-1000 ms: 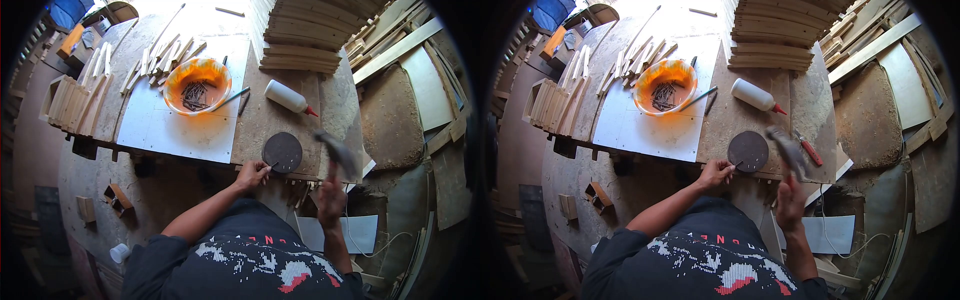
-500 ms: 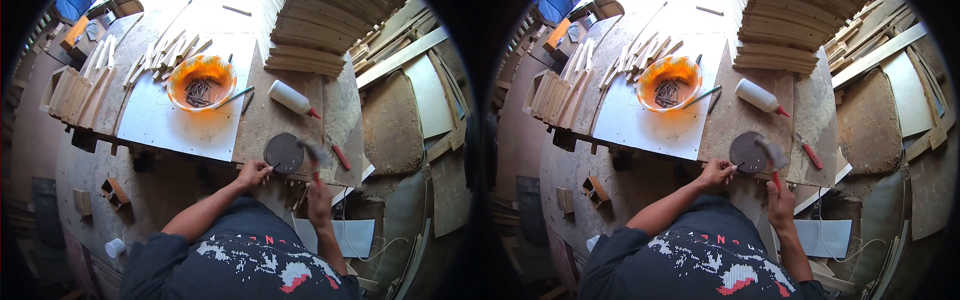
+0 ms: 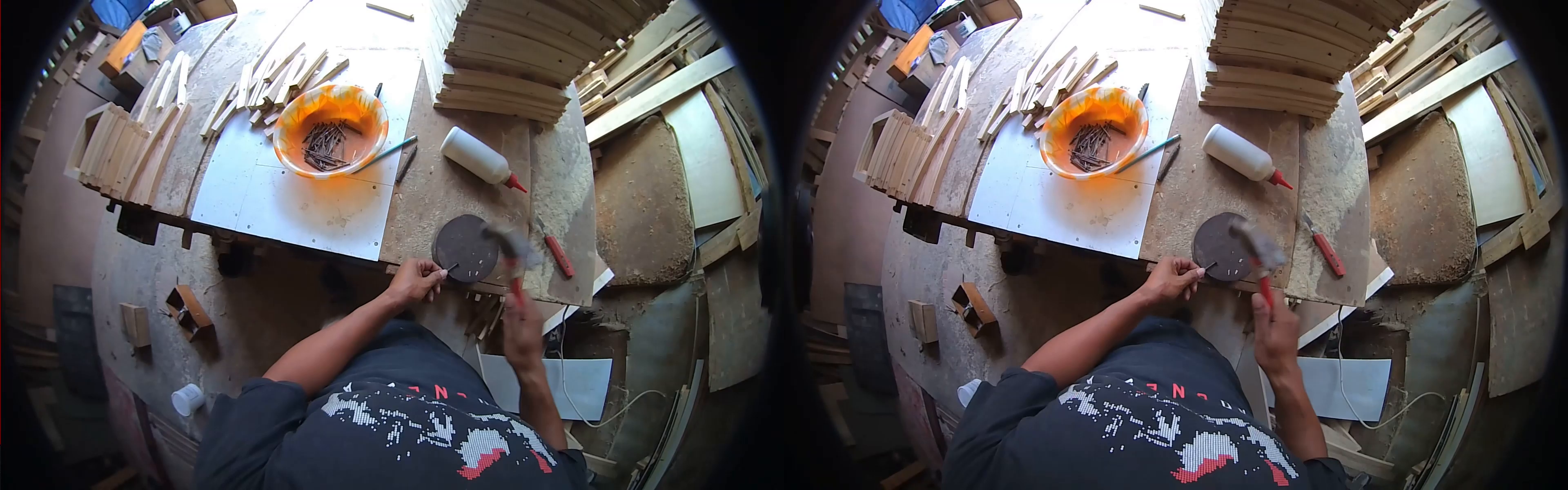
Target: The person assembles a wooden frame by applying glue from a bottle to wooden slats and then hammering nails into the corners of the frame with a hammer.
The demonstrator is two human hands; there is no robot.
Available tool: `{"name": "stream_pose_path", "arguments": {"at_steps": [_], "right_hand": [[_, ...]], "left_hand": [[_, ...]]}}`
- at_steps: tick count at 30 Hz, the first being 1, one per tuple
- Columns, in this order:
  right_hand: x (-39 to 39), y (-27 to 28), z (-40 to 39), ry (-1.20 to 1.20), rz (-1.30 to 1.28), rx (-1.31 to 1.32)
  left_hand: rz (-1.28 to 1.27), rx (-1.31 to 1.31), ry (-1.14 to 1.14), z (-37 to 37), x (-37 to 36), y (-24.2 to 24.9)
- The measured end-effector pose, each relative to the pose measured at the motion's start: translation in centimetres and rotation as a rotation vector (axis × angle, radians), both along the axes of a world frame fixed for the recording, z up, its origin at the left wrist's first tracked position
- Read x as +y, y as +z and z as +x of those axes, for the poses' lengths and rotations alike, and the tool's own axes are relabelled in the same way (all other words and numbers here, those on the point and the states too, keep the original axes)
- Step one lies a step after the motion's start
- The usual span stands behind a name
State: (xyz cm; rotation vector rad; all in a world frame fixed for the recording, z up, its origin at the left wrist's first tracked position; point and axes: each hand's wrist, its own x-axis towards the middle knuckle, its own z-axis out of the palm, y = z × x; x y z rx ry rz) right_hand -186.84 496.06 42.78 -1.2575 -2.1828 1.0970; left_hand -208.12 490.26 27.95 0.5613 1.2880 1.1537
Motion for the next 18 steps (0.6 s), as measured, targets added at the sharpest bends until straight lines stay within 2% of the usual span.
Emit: {"name": "stream_pose_path", "arguments": {"at_steps": [3,5,7,8,9,11,12,15,18], "right_hand": [[-1.4,6.9,0.1,-0.046,-0.018,0.55],[-2.7,9.1,-0.9,-0.007,0.319,0.918],[-2.5,7.1,-1.6,0.227,0.448,1.184],[-3.1,3.0,-1.8,0.151,0.484,1.273],[-2.3,-2.8,0.7,0.192,0.436,0.688],[-1.3,-7.7,2.6,0.079,0.185,-0.082],[-1.4,-8.0,2.0,-0.062,-0.008,-0.262],[-1.5,-7.6,2.6,-0.072,0.058,-0.147],[-0.8,-7.9,2.0,-0.134,-0.011,-0.127]], "left_hand": [[-0.012,0.006,-0.019,0.0,0.0,0.3],[-0.027,0.012,-0.023,-0.1,0.1,1.0],[-0.031,0.014,-0.021,-0.1,0.0,1.3],[-0.024,0.0,-0.011,-0.1,0.0,1.0],[-0.019,-0.014,-0.006,0.0,-0.1,0.4],[-0.023,-0.023,-0.004,0.2,0.1,0.5],[-0.041,-0.013,-0.007,0.2,-0.3,1.2],[-0.041,0.037,-0.024,-0.2,-0.2,1.1],[-0.011,0.201,0.033,-2.5,0.2,2.2]]}}
